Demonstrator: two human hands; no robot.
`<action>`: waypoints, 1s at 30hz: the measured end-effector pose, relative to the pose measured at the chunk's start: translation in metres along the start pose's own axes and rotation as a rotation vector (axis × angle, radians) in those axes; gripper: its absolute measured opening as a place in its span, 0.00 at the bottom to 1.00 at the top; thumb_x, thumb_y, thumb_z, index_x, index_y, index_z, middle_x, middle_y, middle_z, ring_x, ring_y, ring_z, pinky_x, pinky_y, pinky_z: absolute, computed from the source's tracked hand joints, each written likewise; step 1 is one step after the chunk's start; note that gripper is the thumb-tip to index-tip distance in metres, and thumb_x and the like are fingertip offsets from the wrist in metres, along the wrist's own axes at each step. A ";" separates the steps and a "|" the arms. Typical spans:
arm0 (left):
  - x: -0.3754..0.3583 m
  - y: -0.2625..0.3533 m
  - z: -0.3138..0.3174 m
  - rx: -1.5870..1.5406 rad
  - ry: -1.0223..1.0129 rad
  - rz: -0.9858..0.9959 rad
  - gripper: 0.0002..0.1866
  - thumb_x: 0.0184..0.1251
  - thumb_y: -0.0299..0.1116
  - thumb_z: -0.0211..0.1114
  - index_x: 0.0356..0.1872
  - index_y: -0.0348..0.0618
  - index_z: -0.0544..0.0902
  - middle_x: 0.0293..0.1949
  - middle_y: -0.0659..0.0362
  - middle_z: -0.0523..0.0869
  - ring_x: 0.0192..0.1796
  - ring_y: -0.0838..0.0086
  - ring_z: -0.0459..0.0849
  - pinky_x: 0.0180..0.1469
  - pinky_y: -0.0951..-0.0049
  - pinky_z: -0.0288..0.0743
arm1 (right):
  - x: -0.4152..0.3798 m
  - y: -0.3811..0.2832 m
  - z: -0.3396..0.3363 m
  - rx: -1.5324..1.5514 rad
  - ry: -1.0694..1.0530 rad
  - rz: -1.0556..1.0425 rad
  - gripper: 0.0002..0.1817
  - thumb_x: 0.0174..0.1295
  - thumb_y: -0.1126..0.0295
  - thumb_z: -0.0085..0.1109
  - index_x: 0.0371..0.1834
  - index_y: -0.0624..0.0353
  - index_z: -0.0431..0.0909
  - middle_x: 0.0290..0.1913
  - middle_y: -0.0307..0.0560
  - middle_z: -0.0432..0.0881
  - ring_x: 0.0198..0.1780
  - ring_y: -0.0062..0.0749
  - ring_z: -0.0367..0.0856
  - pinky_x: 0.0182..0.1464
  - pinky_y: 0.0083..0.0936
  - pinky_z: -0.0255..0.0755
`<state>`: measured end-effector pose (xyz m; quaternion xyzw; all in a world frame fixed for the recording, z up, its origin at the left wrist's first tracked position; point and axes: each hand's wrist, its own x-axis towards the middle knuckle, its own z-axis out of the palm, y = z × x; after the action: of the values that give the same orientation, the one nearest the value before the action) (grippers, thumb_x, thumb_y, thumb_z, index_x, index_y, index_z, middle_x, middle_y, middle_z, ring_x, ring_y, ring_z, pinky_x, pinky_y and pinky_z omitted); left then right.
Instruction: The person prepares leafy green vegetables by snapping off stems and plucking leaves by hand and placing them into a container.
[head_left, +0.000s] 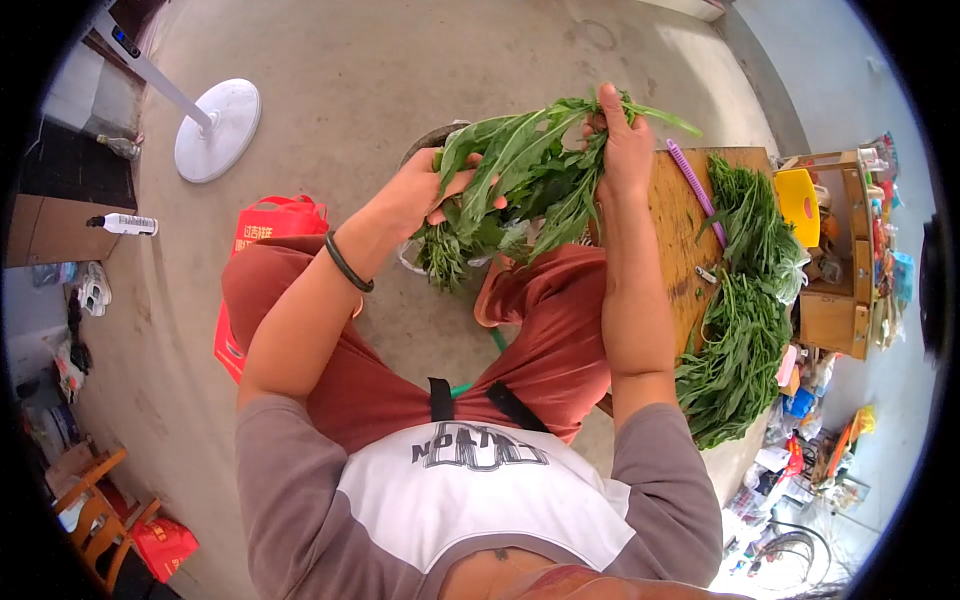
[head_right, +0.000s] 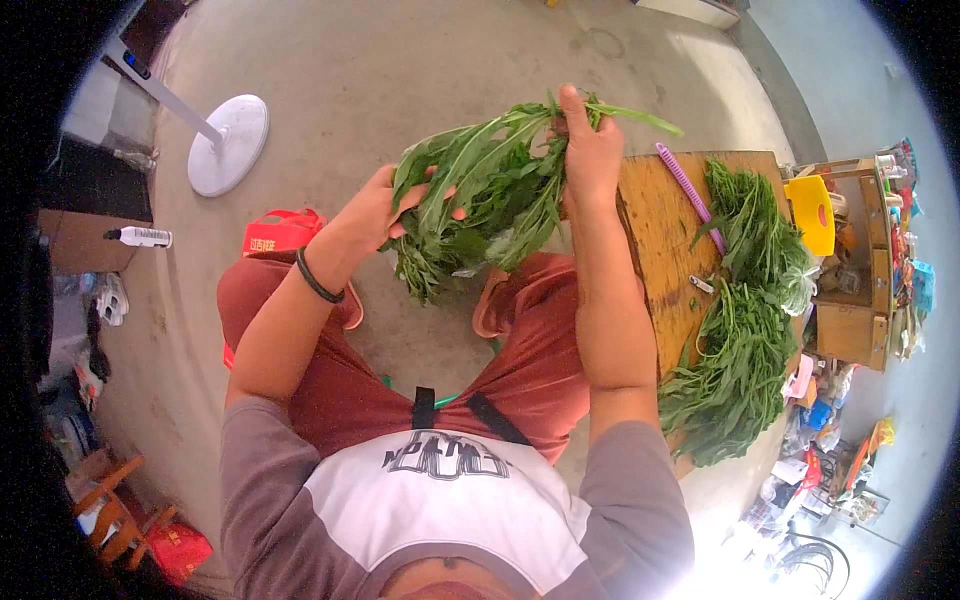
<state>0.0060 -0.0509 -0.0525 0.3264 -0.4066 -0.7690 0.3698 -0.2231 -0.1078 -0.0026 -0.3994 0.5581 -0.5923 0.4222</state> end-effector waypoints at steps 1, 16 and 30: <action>-0.001 0.002 0.000 0.008 0.001 -0.018 0.14 0.69 0.37 0.63 0.49 0.40 0.79 0.34 0.56 0.88 0.26 0.85 0.82 0.13 0.85 0.54 | -0.001 -0.001 0.001 -0.002 0.007 -0.003 0.22 0.57 0.52 0.70 0.35 0.58 0.74 0.25 0.38 0.74 0.25 0.23 0.74 0.25 0.20 0.69; -0.002 0.005 0.000 0.096 0.238 -0.036 0.14 0.70 0.39 0.57 0.47 0.41 0.82 0.36 0.60 0.88 0.23 0.88 0.72 0.16 0.84 0.55 | 0.007 -0.003 -0.009 -0.066 0.059 -0.082 0.21 0.62 0.53 0.66 0.38 0.62 0.76 0.30 0.38 0.77 0.30 0.20 0.72 0.32 0.21 0.67; -0.005 0.011 -0.001 0.043 0.183 -0.036 0.11 0.64 0.39 0.64 0.39 0.43 0.82 0.32 0.62 0.86 0.26 0.86 0.75 0.18 0.85 0.56 | 0.016 0.004 -0.017 -0.232 0.086 -0.251 0.21 0.62 0.53 0.66 0.30 0.63 0.76 0.27 0.35 0.74 0.31 0.20 0.65 0.34 0.21 0.63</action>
<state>0.0132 -0.0512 -0.0426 0.4104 -0.3819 -0.7335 0.3843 -0.2444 -0.1179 -0.0076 -0.4862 0.5858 -0.5887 0.2717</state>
